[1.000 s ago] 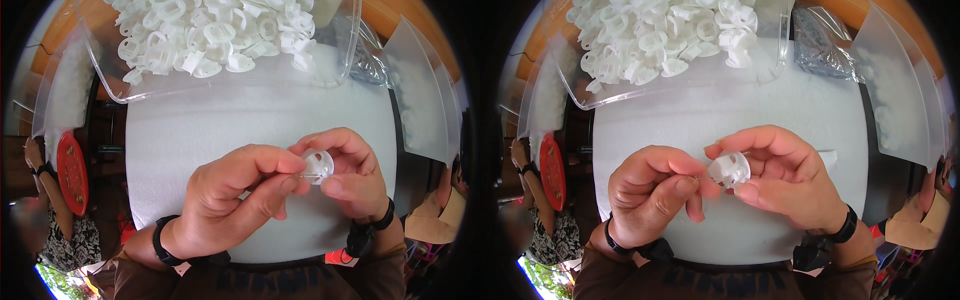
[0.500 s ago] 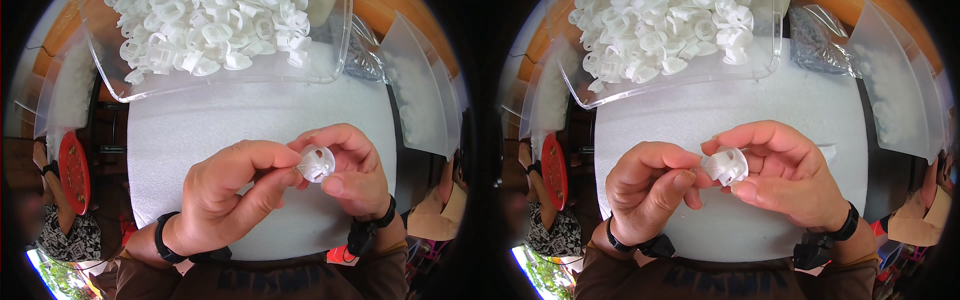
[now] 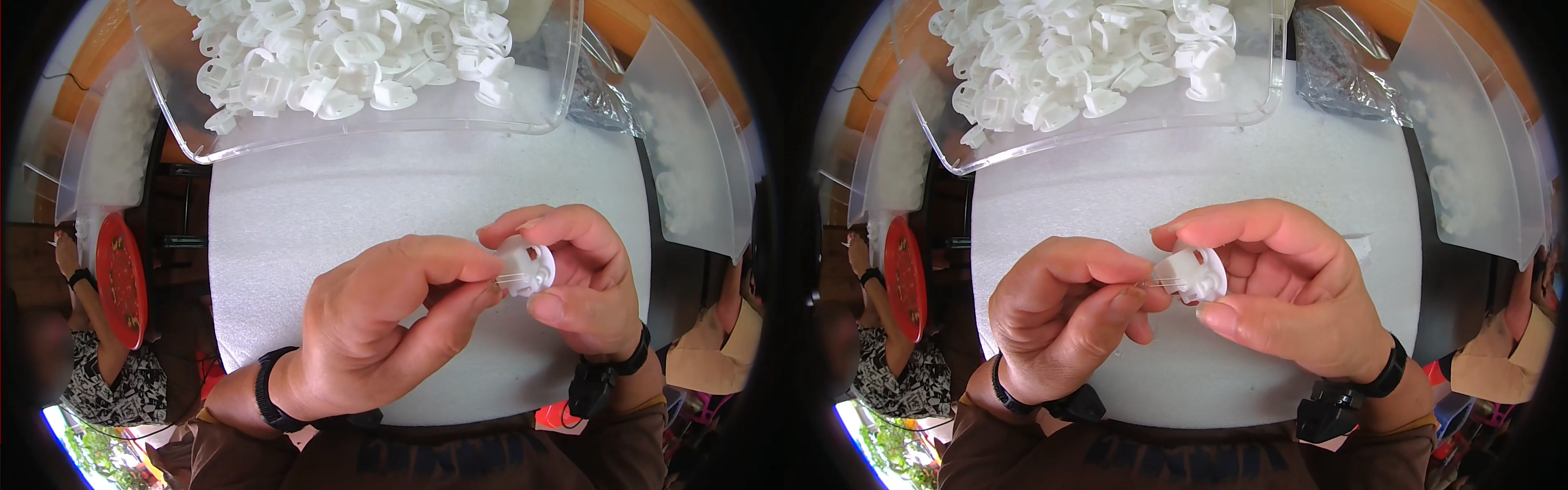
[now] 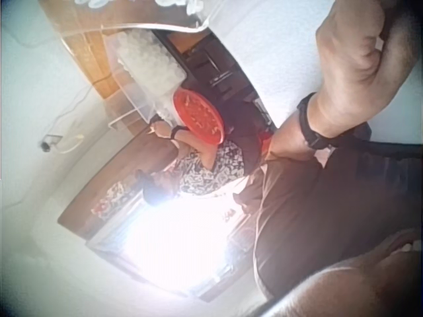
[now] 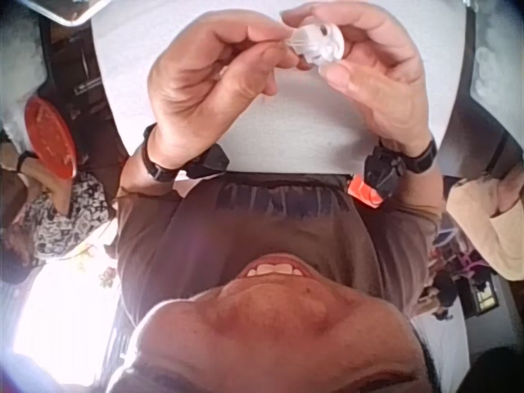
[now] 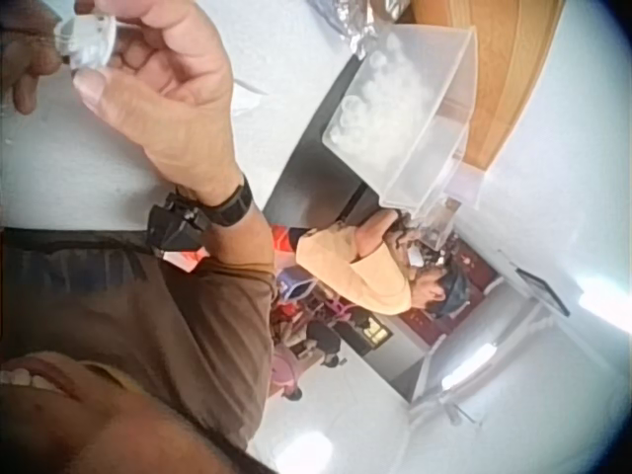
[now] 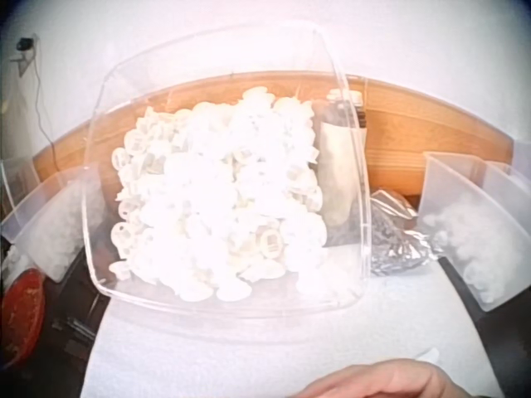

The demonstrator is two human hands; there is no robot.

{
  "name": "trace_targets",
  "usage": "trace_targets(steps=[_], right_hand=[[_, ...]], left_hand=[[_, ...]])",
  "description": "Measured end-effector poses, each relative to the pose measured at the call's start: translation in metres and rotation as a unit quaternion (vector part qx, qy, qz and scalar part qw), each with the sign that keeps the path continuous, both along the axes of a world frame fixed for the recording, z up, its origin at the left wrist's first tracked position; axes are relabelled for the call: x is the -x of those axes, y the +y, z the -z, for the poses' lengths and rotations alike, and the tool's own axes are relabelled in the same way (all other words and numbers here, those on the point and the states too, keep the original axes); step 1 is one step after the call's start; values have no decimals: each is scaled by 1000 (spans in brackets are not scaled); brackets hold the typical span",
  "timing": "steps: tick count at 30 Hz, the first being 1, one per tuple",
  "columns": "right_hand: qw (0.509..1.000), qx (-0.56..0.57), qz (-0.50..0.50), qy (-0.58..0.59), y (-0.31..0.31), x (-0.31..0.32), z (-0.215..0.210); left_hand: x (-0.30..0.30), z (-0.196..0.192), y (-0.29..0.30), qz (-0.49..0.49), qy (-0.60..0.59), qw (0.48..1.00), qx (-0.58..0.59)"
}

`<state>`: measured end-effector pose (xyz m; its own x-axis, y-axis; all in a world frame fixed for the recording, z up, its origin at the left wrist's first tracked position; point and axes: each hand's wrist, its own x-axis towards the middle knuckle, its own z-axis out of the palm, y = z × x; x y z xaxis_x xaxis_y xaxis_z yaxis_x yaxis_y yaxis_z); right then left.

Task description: Assembling small white plastic components by manually inserting metal pins into them.

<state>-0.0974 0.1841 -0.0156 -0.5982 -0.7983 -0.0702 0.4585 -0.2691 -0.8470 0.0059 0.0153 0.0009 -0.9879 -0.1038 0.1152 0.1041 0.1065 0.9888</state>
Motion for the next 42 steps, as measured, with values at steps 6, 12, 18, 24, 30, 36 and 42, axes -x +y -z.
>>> trace_targets(steps=[6, 12, 18, 24, 30, 36, 42], right_hand=[[1000, 11, -10, 14, 1, 1, 1], [1000, 8, -1, 15, 0, 0, 1], [1000, 6, -1, 22, 0, 0, 2], [999, -1, 18, 35, -1, 0, 1], [941, -27, 4, 336, 7, 11, 1], [848, -64, 34, 525, 6, 12, -4], [836, -88, 40, 541, 6, 9, -10]], left_hand=[[-1, 0, 1, -5, -9, 1000, -3], [-1, 0, 2, -13, -13, 1000, -3], [2, 8, 3, -29, 56, 998, 31], [2, 8, 2, -33, 61, 996, 58], [0, 7, 2, -31, 49, 994, 98], [1, 6, 2, -31, 56, 993, 95], [1, 6, 3, -34, 57, 994, 82]])
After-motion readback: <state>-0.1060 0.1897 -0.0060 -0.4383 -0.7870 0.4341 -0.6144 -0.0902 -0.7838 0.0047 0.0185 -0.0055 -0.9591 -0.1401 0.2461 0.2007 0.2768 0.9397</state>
